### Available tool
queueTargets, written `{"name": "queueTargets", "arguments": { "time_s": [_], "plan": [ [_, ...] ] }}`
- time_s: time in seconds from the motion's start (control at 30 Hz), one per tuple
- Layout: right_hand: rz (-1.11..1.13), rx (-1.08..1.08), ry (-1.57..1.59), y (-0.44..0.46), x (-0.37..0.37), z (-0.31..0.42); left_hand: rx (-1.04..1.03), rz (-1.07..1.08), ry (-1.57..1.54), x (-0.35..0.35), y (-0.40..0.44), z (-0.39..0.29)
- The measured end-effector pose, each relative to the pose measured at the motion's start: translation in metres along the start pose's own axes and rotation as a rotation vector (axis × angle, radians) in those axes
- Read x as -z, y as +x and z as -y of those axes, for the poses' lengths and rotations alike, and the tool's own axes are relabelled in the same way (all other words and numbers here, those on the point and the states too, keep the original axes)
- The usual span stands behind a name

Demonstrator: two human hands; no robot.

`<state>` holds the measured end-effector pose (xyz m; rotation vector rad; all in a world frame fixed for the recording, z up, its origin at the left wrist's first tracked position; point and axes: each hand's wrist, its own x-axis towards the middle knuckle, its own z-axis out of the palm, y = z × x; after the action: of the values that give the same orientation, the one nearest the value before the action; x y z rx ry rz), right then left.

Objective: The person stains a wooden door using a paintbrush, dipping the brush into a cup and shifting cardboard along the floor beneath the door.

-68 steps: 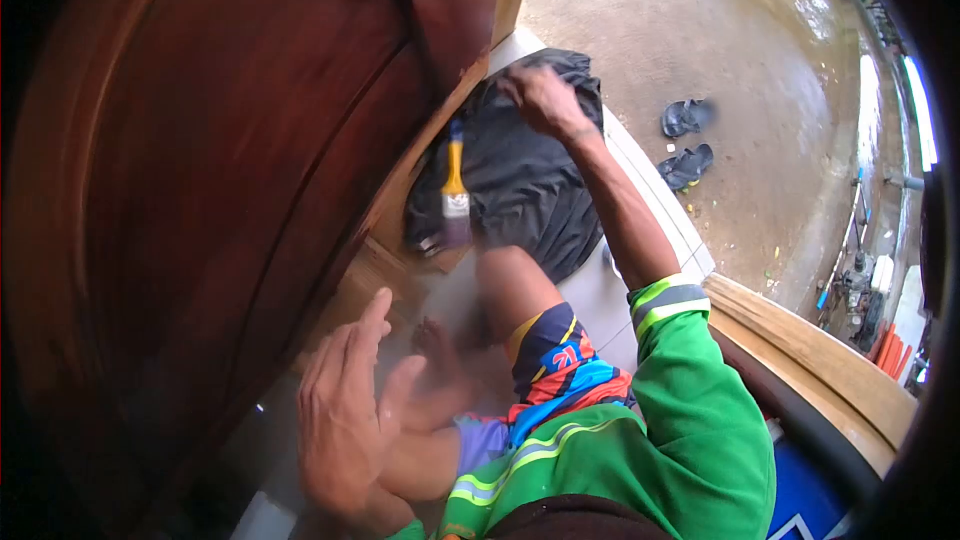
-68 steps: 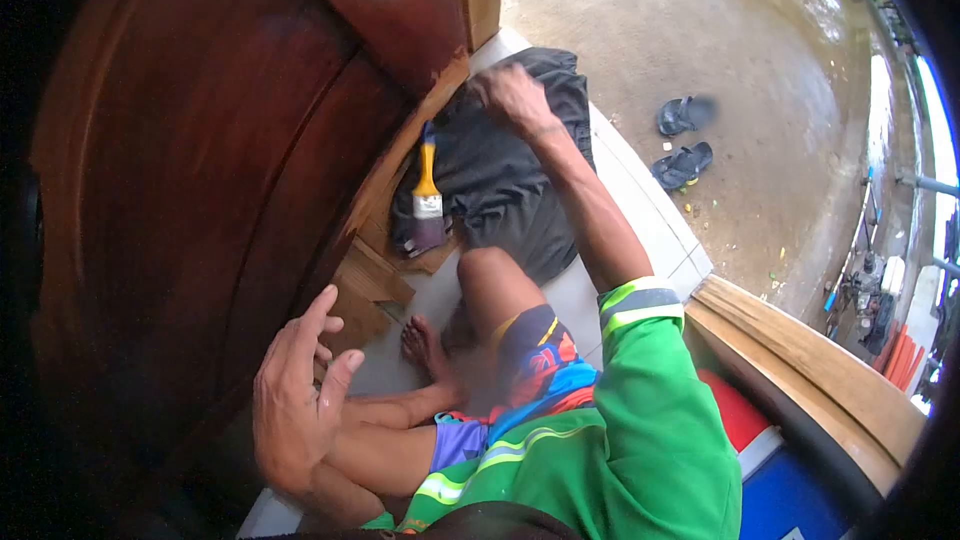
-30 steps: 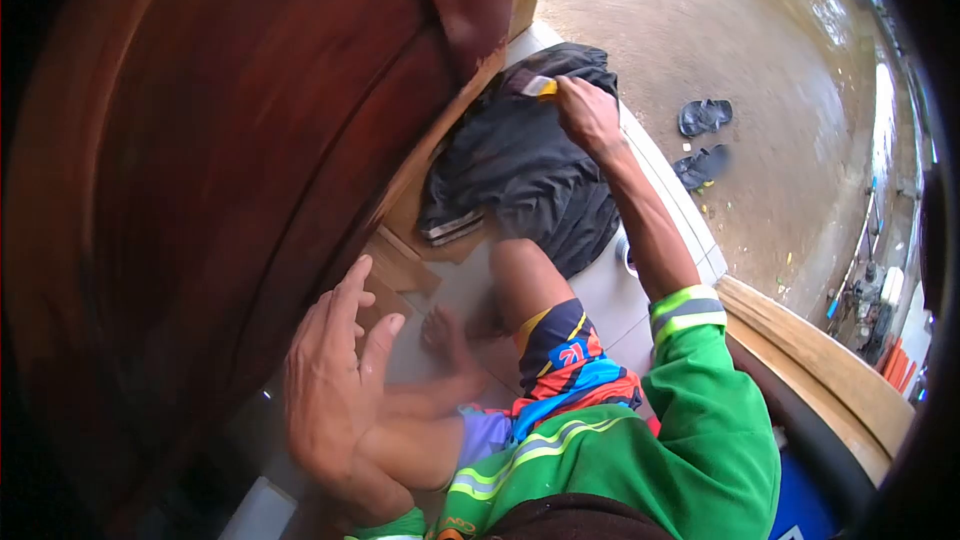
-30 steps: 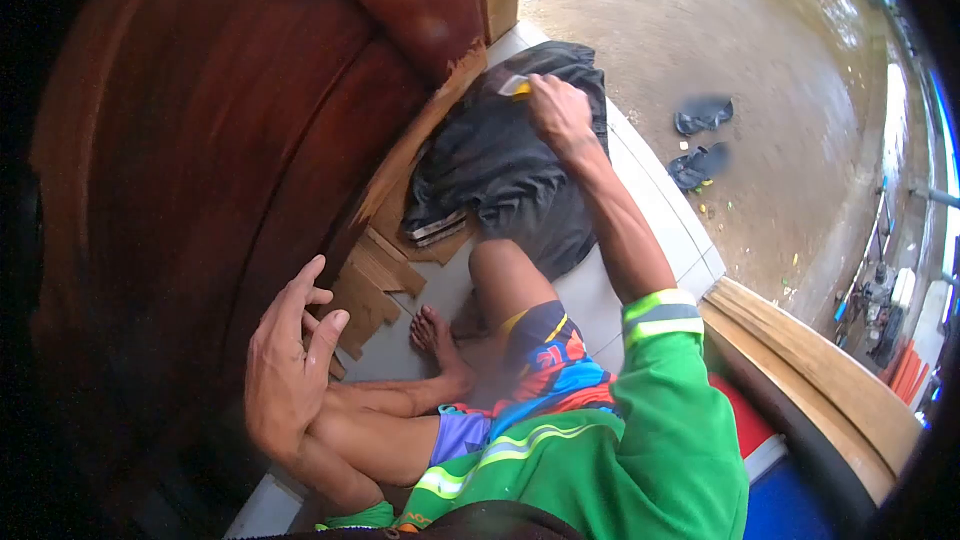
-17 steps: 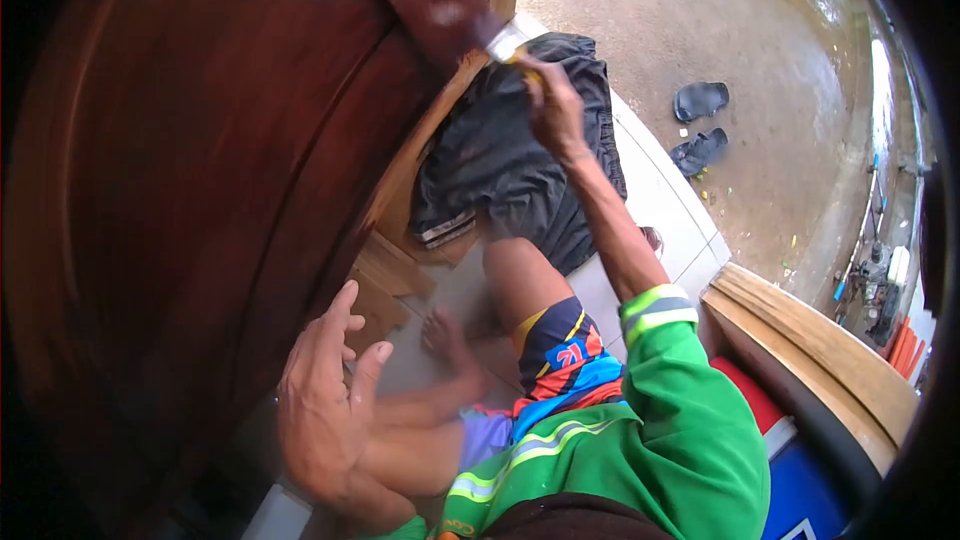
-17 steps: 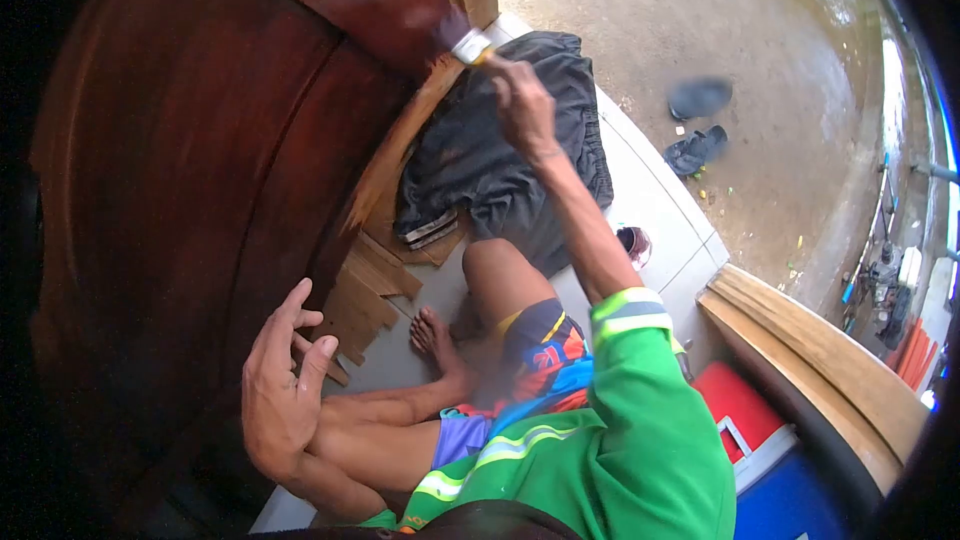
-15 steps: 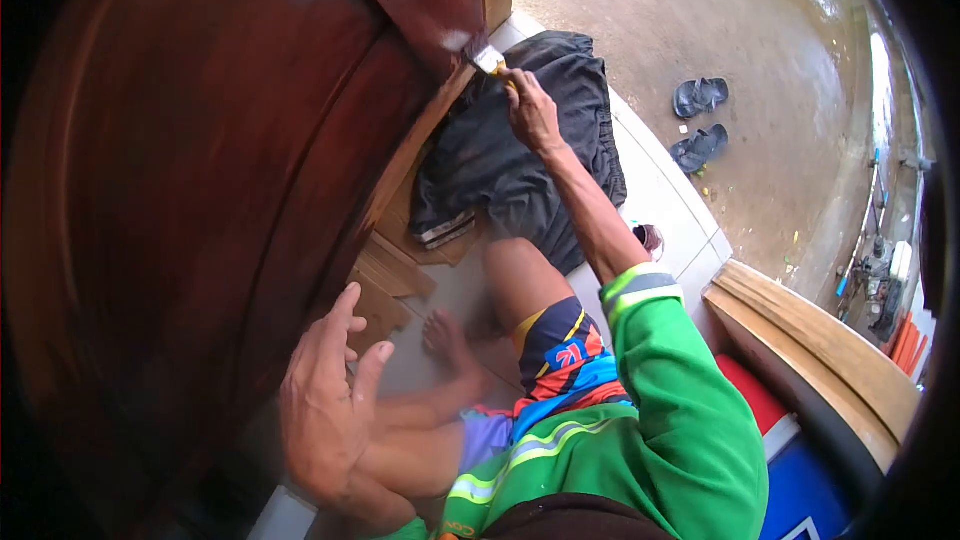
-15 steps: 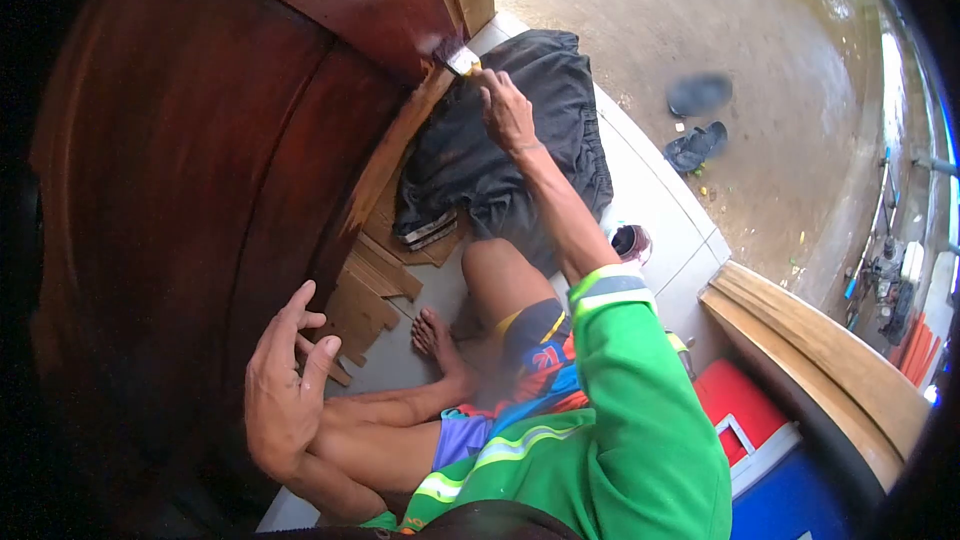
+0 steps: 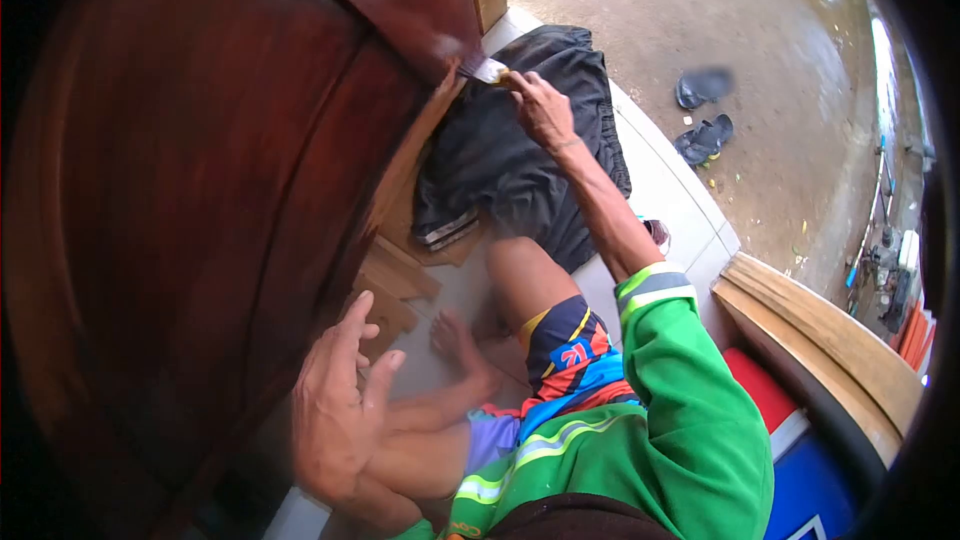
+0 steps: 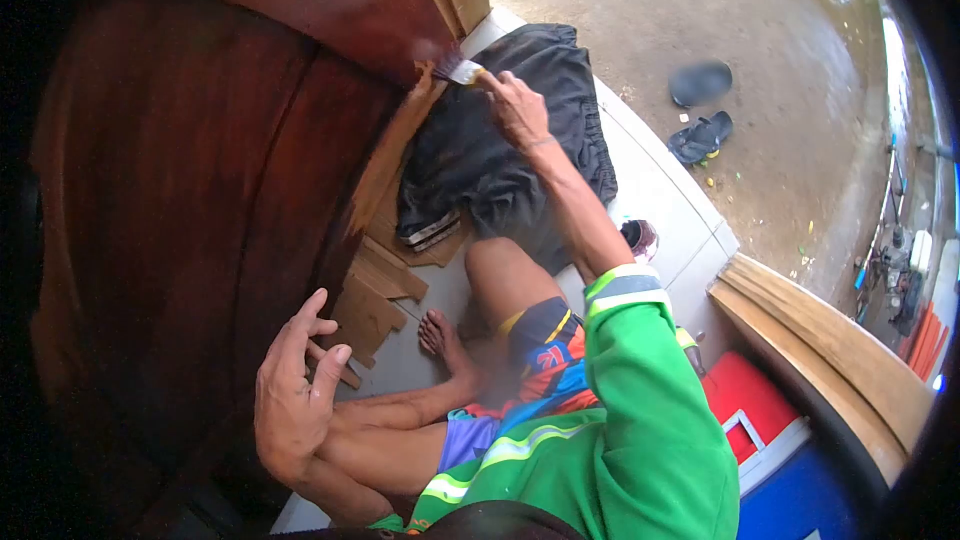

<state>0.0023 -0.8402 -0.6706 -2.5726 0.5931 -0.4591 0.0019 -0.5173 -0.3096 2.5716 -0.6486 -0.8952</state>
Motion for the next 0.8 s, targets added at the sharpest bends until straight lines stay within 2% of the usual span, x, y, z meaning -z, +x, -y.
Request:
{"name": "queueTargets", "arguments": {
  "time_s": [0.1, 0.2, 0.3, 0.47, 0.5, 0.57, 0.6, 0.7, 0.77, 0.8],
  "plan": [
    [0.134, 0.004, -0.228, -0.001, 0.025, -0.006, -0.015, -0.008, -0.008, -0.002, -0.004, 0.004],
    [0.165, 0.083, -0.301, 0.029, 0.036, 0.001, -0.025, -0.003, -0.029, -0.004, -0.004, 0.005],
    [0.051, 0.173, -0.283, 0.055, 0.058, 0.034, -0.027, -0.016, -0.011, -0.003, -0.003, 0.006],
    [-0.266, -0.044, 0.140, 0.022, 0.080, 0.054, -0.067, 0.018, 0.022, -0.007, -0.003, 0.003],
    [-0.418, -0.059, 0.281, 0.020, 0.073, 0.052, -0.062, 0.022, 0.015, -0.008, -0.002, 0.003],
    [-0.491, -0.166, 0.583, 0.014, 0.029, 0.036, -0.034, 0.014, 0.014, -0.007, 0.002, 0.003],
    [-0.416, -0.061, 0.458, 0.008, 0.009, 0.028, -0.011, 0.018, 0.019, -0.007, 0.003, 0.004],
    [0.059, -0.301, 0.223, -0.005, -0.034, 0.003, 0.015, 0.025, 0.016, -0.009, 0.003, 0.003],
    [0.111, -0.281, 0.250, -0.011, -0.019, -0.002, 0.011, 0.031, 0.028, -0.008, 0.002, 0.004],
    [0.030, -0.263, 0.308, -0.016, -0.008, -0.006, 0.004, 0.033, 0.034, -0.009, 0.003, 0.005]
  ]
}}
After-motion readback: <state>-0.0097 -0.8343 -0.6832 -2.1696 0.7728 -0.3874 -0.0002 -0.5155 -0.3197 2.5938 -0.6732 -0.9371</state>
